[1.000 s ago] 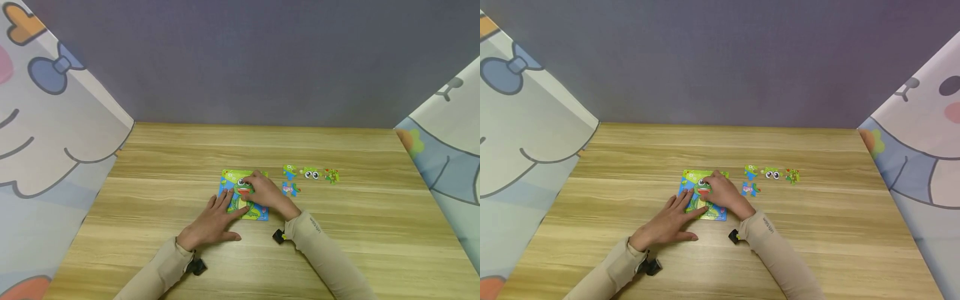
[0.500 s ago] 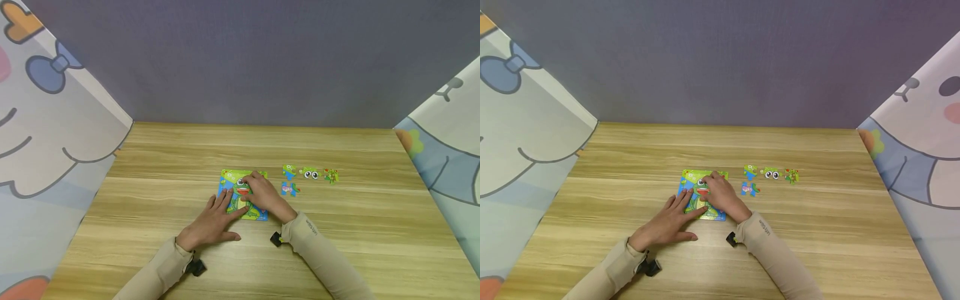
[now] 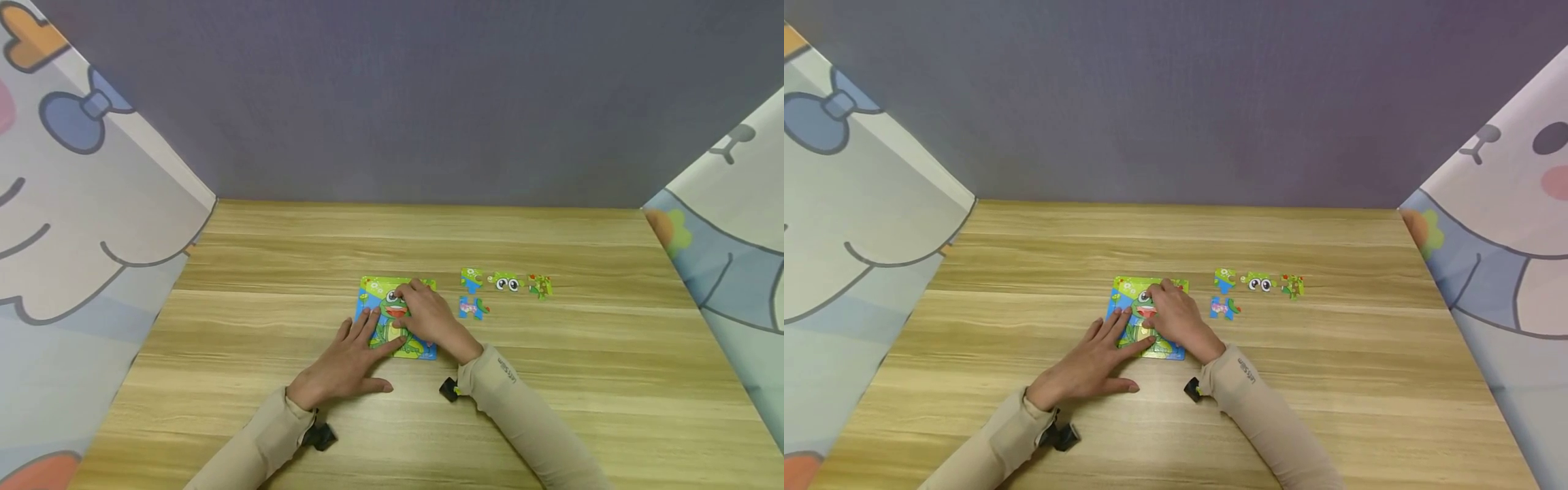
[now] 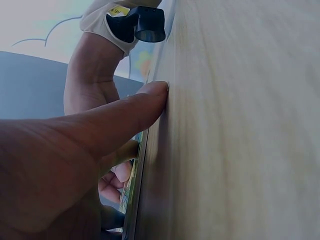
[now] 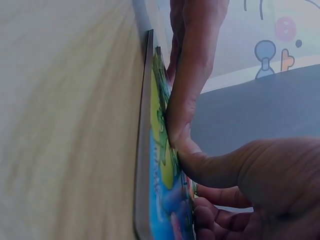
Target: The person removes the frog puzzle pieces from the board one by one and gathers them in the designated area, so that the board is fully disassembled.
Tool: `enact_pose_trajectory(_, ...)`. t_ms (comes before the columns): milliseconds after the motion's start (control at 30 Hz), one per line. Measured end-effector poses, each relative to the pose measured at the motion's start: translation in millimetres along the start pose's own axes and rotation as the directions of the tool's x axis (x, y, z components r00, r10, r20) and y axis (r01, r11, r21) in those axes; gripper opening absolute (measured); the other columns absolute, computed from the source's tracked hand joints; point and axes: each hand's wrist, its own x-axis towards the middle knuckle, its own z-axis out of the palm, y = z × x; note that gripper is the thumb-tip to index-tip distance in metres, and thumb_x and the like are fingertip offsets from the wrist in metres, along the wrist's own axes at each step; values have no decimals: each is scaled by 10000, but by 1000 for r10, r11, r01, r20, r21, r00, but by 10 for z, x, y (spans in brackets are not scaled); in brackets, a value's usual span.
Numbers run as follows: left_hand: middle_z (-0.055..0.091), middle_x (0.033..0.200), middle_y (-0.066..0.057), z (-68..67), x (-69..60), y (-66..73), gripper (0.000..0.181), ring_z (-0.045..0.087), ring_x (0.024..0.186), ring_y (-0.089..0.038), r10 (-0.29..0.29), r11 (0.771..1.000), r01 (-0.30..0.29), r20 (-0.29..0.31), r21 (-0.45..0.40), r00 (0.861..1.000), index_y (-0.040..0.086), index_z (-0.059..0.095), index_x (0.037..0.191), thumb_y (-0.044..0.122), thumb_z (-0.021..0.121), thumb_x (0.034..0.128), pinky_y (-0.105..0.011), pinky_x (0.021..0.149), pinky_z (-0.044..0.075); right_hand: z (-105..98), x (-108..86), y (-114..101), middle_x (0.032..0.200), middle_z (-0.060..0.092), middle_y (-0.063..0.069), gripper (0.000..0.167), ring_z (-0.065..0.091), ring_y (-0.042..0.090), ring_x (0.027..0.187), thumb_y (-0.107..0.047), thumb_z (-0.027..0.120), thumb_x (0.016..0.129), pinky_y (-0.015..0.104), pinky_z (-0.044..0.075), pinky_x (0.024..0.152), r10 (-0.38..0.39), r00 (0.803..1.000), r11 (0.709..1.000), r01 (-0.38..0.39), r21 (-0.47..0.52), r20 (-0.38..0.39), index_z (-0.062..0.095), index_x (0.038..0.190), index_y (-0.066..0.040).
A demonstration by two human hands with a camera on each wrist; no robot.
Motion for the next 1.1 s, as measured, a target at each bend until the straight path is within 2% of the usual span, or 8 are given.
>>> enact_pose_trajectory(433, 99, 1645, -328, -6, -3, -10, 751, 144, 1532, -507, 3, 1000, -3, 1, -3, 1000, 266, 427, 1531, 548, 682, 884, -704, 1158, 249, -12, -4, -2, 1137, 628, 91, 478, 631, 250, 993, -242, 830, 825, 418, 545, 831, -11, 1000, 1000, 11, -5, -8, 613, 1220, -83)
enact_pose_trajectory(733, 82, 1651, -319, -1, -6, -5, 743, 117, 1540, -497, -13, 1000, 13, 17, -23, 1000, 270, 417, 1537, 545, 670, 896, -700, 1172, 223, -32, -25, -26, 1107, 620, 88, 483, 619, 231, 956, -213, 829, 831, 396, 542, 780, -24, 1000, 999, 24, 34, -3, 588, 1231, -90)
enact_pose_trajectory(933, 74, 1656, -310, 4, -9, -8, 744, 114, 1543, -493, -13, 999, 13, 15, -29, 1000, 272, 418, 1536, 542, 675, 892, -697, 1174, 221, -68, -44, -44, 981, 636, 62, 323, 585, 169, 797, -226, 768, 892, 316, 505, 680, -75, 995, 996, 78, 35, -68, 628, 1151, -92)
enact_pose_trajectory(1100, 77, 1657, -307, 3, -9, -15, 745, 114, 1544, -491, -12, 1000, 13, 12, -26, 1000, 281, 415, 1537, 549, 674, 891, -696, 1174, 223, -131, -55, -42, 883, 662, 14, 138, 554, 99, 700, -167, 690, 949, 257, 476, 636, -87, 988, 989, 101, 107, -128, 686, 1064, -92)
